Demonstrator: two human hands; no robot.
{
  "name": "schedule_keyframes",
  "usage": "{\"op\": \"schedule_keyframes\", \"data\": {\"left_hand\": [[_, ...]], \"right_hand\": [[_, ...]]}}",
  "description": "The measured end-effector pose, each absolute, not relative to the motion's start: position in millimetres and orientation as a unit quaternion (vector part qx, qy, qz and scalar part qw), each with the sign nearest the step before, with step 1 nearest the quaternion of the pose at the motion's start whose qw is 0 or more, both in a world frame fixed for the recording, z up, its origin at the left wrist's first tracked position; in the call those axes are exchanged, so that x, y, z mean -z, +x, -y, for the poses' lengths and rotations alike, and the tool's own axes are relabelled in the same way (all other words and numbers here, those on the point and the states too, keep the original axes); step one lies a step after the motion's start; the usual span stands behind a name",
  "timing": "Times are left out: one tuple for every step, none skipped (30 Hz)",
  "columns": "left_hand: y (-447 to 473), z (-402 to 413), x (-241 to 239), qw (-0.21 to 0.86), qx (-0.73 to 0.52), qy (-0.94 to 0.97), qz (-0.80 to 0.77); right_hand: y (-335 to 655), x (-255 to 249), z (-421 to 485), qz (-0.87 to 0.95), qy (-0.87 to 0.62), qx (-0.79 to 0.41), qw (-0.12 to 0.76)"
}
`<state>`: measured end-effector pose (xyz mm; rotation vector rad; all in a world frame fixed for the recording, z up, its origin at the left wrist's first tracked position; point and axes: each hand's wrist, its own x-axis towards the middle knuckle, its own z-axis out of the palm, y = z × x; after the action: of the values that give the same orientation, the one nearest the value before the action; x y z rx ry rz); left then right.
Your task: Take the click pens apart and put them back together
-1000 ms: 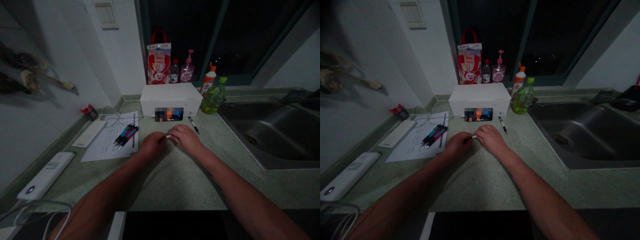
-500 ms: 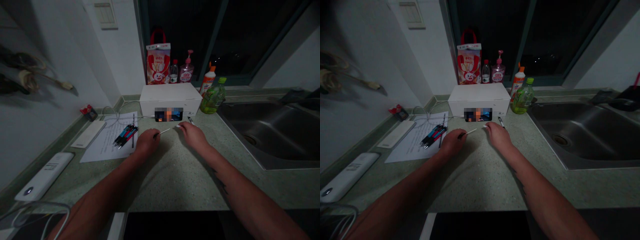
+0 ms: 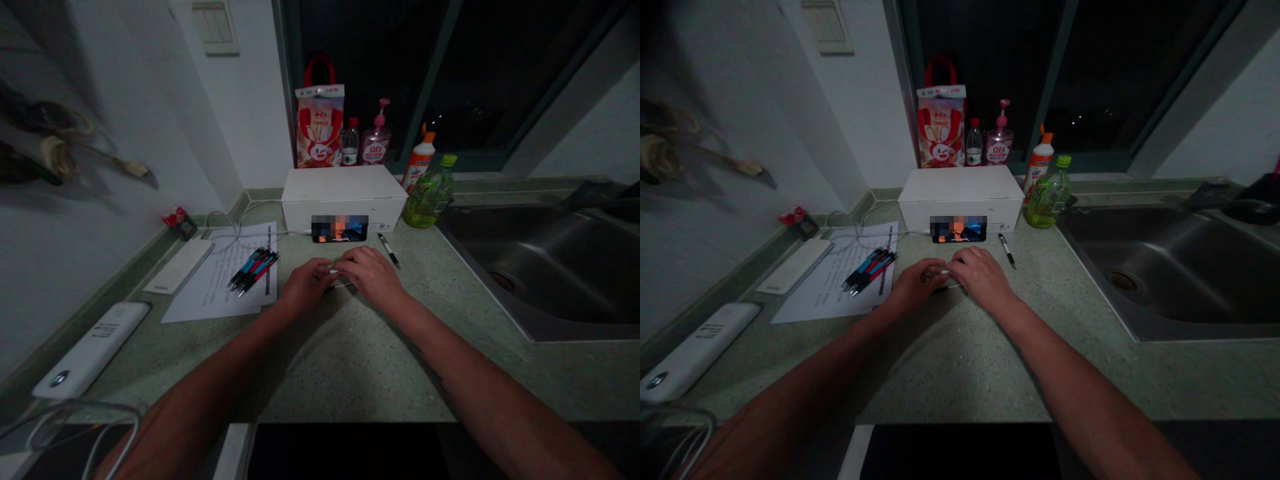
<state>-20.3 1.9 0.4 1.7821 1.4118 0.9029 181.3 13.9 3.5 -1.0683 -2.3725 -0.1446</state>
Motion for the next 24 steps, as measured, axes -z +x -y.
{"op": "schedule_keyframes", "data": {"left_hand": [[-19.6, -2.3, -1.6, 0.372, -0.346, 0.678, -0.532], [-18.9, -2.6, -2.9, 0.393, -0.343, 0.672, -0.526], [-18.3, -2.8, -4.2, 0.403, -0.339, 0.668, -0.525], [-18.0, -3.0, -5.5, 0.405, -0.336, 0.665, -0.529], [-18.0, -3.2, -6.5, 0.403, -0.334, 0.664, -0.534], [-18.3, -3.6, -7.1, 0.399, -0.332, 0.664, -0.538], [-18.8, -4.0, -7.4, 0.396, -0.330, 0.664, -0.541], [-19.3, -4.5, -7.2, 0.393, -0.330, 0.663, -0.546], [-19.9, -5.1, -6.6, 0.388, -0.330, 0.662, -0.551], [-20.3, -5.8, -5.5, 0.380, -0.330, 0.661, -0.557], [-20.5, -6.6, -4.1, 0.370, -0.329, 0.661, -0.563], [-20.5, -7.5, -2.5, 0.360, -0.328, 0.663, -0.569], [-20.5, -8.4, -1.1, 0.350, -0.324, 0.668, -0.572], [-20.6, -9.2, -0.1, 0.341, -0.319, 0.673, -0.573], [-21.1, -10.0, 0.2, 0.332, -0.315, 0.678, -0.575], [-22.3, -10.6, -0.7, 0.320, -0.311, 0.683, -0.578], [-24.4, -10.8, -3.0, 0.304, -0.304, 0.690, -0.582], [-27.3, -10.5, -6.6, 0.286, -0.296, 0.699, -0.585], [-30.9, -9.6, -11.6, 0.264, -0.278, 0.711, -0.590], [-34.8, -8.0, -17.4, 0.250, -0.255, 0.722, -0.593], [-38.6, -5.6, -23.6, 0.251, -0.225, 0.737, -0.586], [-41.9, -2.7, -29.7, 0.267, -0.186, 0.758, -0.566], [-44.3, 0.7, -34.9, 0.285, -0.145, 0.777, -0.543], [-45.5, 4.3, -39.0, 0.299, -0.111, 0.790, -0.523]], "right_hand": [[179.4, -4.6, -12.9, 0.882, -0.388, 0.067, 0.259], [177.9, -5.7, -12.1, 0.885, -0.382, 0.078, 0.255], [177.1, -6.6, -11.5, 0.886, -0.378, 0.086, 0.254], [176.9, -7.3, -11.1, 0.887, -0.374, 0.090, 0.254], [177.2, -7.6, -11.0, 0.887, -0.373, 0.090, 0.255], [178.1, -7.5, -11.3, 0.885, -0.376, 0.086, 0.260], [179.3, -6.9, -11.8, 0.881, -0.384, 0.077, 0.267], [180.8, -5.8, -12.6, 0.874, -0.395, 0.064, 0.274], [182.4, -4.2, -13.6, 0.866, -0.410, 0.048, 0.283], [183.8, -2.2, -14.8, 0.855, -0.427, 0.028, 0.293], [185.1, 0.2, -16.2, 0.844, -0.444, 0.008, 0.302], [186.1, 2.9, -17.7, 0.833, -0.459, -0.012, 0.309], [186.7, 5.7, -19.1, 0.823, -0.473, -0.029, 0.312], [187.0, 8.4, -20.5, 0.815, -0.486, -0.044, 0.312], [187.0, 10.9, -21.8, 0.810, -0.496, -0.056, 0.309], [186.8, 13.1, -23.0, 0.806, -0.505, -0.065, 0.303], [186.5, 14.9, -23.9, 0.804, -0.511, -0.072, 0.296], [186.3, 16.1, -24.7, 0.803, -0.515, -0.077, 0.290], [186.1, 16.9, -25.3, 0.803, -0.517, -0.081, 0.284], [186.1, 17.3, -25.7, 0.804, -0.518, -0.084, 0.281], [186.3, 17.3, -25.9, 0.804, -0.518, -0.087, 0.278], [186.5, 17.0, -25.9, 0.805, -0.517, -0.090, 0.275], [186.8, 16.6, -25.8, 0.805, -0.517, -0.094, 0.274], [187.0, 16.2, -25.5, 0.804, -0.519, -0.096, 0.275]]}}
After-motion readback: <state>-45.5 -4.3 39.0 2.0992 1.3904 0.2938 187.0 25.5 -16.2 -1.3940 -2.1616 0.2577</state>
